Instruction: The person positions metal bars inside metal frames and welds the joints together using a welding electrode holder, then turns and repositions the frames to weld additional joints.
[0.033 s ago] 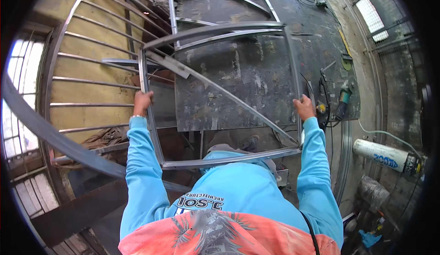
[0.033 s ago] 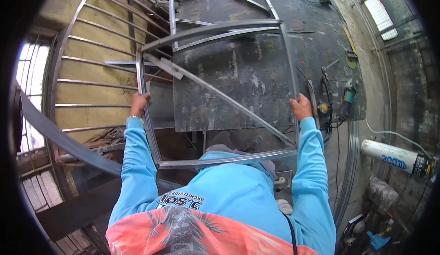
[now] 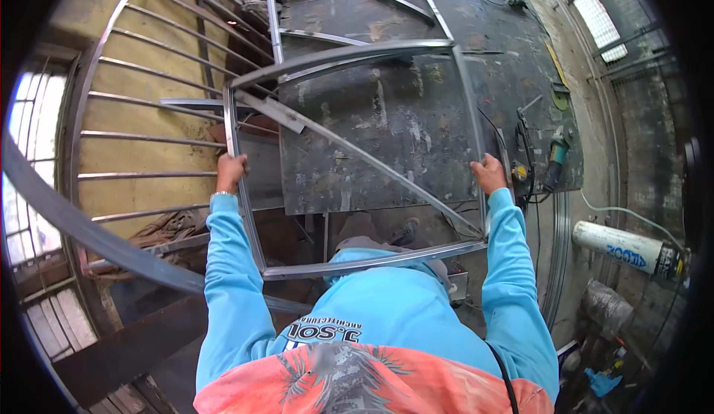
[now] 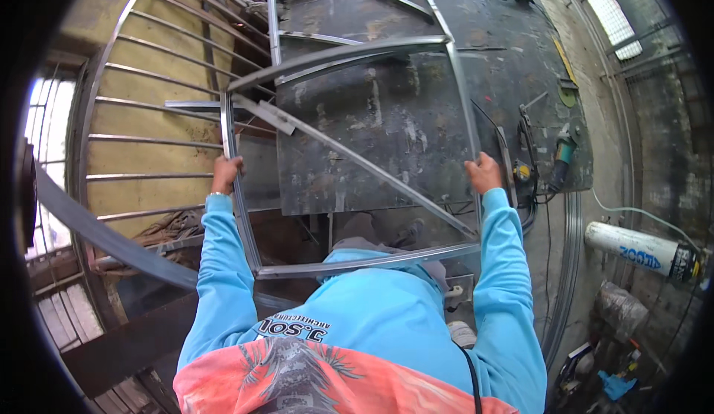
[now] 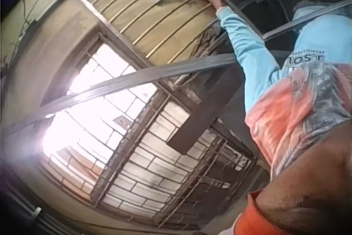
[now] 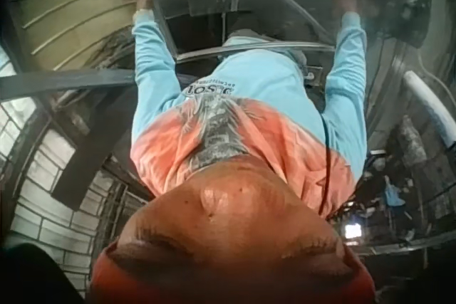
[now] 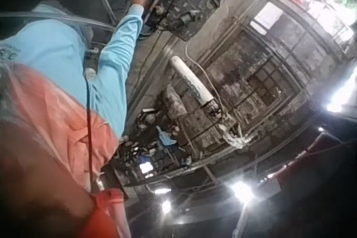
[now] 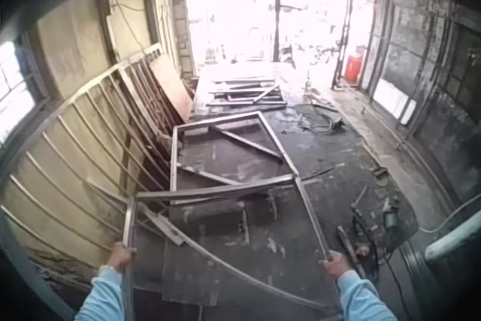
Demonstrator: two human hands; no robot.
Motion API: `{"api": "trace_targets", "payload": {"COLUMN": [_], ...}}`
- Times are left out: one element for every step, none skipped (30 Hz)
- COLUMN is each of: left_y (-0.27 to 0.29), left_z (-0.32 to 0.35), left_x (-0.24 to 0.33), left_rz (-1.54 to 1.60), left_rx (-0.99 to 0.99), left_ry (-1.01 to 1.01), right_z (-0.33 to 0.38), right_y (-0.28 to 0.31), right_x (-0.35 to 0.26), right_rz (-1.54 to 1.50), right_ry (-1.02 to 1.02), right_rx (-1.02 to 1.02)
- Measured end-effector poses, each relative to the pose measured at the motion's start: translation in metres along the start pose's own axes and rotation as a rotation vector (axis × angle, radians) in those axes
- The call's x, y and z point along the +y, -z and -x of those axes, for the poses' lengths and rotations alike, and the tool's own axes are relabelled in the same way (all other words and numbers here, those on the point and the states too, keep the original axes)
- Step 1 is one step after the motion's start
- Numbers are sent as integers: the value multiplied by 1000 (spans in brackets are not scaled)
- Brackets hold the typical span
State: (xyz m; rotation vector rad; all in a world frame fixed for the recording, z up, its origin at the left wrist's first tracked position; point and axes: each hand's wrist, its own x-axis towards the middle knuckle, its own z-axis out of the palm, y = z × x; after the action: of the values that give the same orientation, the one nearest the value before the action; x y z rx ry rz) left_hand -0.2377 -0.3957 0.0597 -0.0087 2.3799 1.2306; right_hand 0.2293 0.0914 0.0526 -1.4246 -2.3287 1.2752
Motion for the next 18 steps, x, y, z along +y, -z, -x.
{"api": "trace_targets", "payload": {"left_y": [-7, -10, -13, -19, -24, -30, -35, -41, -45, -48, -51, -55, -60, -62, -64, -66, -68, -70], "left_z": [3, 5, 6, 5, 3, 2, 0, -3, -6, -11, -14, -18, -22, -28, -32, -34, -37, -40], "left_x": [-9, -19, -28, -37, -45, -53, -60, -64, -67, -68, -69, -66, -64, -64, -65, -67, -70, -74], "left_rz": [-24, -26, -46, -66, -69, -91, -113, -93, -95, -72, -47, -75, -76, -84, -92, -95, -69, -44], "left_rx": [-20, -32, -41, -49, -54, -43, -32, -27, -38, -20, 3, -4, -13, -9, -7, -15, -9, -6], "left_ry": [18, 22, 97, 173, 179, 187, 194, 209, 213, 207, 205, 208, 209, 191, 172, 168, 158, 147], "right_z": [2, 3, 4, 5, 4, 3, 0, 0, -2, -6, -11, -15, -17, -18, -20, -23, -24, -24], "right_y": [-9, -16, -19, -21, -24, -27, -31, -33, -34, -34, -34, -35, -37, -41, -44, -47, -49, -50], "right_x": [8, 8, 9, 10, 10, 14, 15, 15, 15, 14, -1, -12, -12, -10, -8, -5, -4, -1], "right_rz": [115, 231, 236, 241, 243, 359, 363, 397, 430, 436, 478, 518, 521, 537, 553, 601, 599, 573], "right_ry": [24, 53, 42, -7, -52, -42, -48, -4, 40, 31, -47, -128, -136, -131, -127, -100, -111, -86], "right_rx": [33, 57, 59, 6, -51, -33, -36, 50, 135, 136, 48, -34, -31, 5, 42, 53, 58, 82]}}
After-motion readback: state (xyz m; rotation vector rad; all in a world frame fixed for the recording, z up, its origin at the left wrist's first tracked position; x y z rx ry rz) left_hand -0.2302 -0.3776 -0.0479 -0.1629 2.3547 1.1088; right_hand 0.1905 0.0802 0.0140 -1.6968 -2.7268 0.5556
